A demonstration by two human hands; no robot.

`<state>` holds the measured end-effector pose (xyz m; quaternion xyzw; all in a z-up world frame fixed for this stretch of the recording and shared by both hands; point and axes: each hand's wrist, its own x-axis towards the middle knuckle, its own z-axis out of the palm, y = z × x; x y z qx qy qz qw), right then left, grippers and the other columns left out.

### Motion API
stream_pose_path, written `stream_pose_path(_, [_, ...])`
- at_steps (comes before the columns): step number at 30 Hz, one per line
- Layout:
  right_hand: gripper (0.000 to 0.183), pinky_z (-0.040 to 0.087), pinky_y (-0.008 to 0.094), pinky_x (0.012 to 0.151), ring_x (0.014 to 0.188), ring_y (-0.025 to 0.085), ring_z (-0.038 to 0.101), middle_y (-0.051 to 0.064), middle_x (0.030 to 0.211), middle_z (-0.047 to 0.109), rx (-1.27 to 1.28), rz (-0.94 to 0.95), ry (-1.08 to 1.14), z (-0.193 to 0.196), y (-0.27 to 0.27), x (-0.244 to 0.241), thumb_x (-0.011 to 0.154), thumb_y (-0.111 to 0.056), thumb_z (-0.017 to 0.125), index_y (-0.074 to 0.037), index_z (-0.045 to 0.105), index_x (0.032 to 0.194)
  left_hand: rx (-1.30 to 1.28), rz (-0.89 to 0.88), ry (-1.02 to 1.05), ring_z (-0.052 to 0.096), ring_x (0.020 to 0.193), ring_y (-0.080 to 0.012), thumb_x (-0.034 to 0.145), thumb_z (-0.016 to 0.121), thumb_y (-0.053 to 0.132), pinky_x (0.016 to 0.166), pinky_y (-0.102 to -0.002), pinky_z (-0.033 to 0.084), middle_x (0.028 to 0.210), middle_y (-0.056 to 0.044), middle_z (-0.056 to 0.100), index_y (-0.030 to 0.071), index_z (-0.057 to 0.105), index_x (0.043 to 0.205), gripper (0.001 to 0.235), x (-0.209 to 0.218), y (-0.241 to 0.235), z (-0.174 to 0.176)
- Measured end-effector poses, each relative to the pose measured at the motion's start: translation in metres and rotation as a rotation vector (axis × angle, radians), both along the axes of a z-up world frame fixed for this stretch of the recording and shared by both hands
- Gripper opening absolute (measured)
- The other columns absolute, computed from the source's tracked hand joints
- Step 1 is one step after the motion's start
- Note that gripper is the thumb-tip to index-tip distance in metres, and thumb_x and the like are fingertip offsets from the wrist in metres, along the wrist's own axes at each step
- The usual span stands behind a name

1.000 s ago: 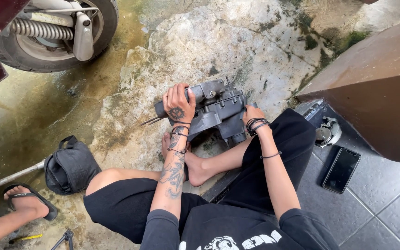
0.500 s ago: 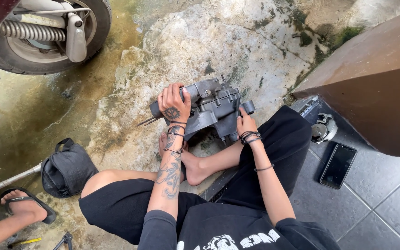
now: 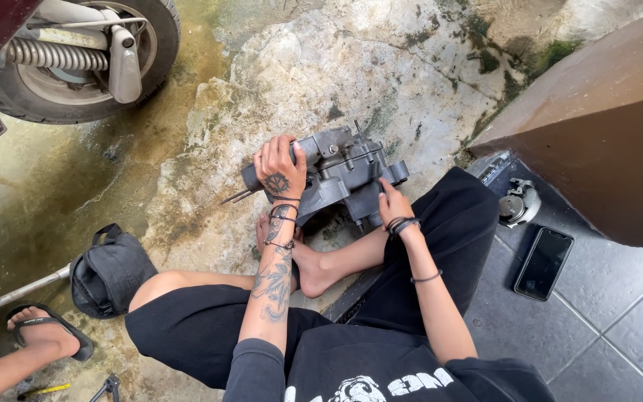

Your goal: The person sits on the floor and cleans a mechanical part, likely a carburetor, using a small brush. They scrub various surfaces and crevices of the object while holding it in their lap.

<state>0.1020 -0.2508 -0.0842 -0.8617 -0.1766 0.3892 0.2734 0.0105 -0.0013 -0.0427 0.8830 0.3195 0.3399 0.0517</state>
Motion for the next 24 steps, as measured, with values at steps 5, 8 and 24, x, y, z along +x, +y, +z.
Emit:
stream_pose_path(5, [0.054,0.056,0.055,0.091,0.09,0.042,0.072,0.019,0.088,0.073,0.026,0.052,-0.066,-0.002,-0.007,-0.017,0.103,-0.021,0.04,-0.022,0.042,0.157,-0.059,-0.021,-0.003,0.061,0.079,-0.0173,0.104,0.043,0.036,0.091,-0.032,0.045,0.082,0.003,0.055,0.023,0.056,0.096,0.02,-0.003,-0.009,0.001])
stream_pose_path(8, [0.054,0.052,0.062,0.096,0.108,0.053,0.066,0.033,0.116,0.07,-0.006,0.066,-0.138,-0.004,-0.005,-0.021,0.104,-0.022,0.037,-0.024,0.04,0.158,-0.088,-0.029,-0.005,0.061,0.081,-0.0175,0.105,0.044,0.035,0.091,-0.032,0.045,0.083,0.003,0.056,0.023,0.056,0.097,0.02,-0.005,-0.013,0.007])
stream_pose_path(24, [0.051,0.055,0.062,0.089,0.103,0.052,0.069,0.033,0.107,0.073,0.014,0.168,-0.216,-0.029,-0.006,-0.023,0.1,-0.024,0.044,-0.026,0.052,0.151,-0.083,-0.039,0.007,0.061,0.082,-0.0184,0.106,0.045,0.036,0.091,-0.034,0.046,0.083,0.002,0.056,0.022,0.055,0.099,0.018,-0.006,-0.013,0.009])
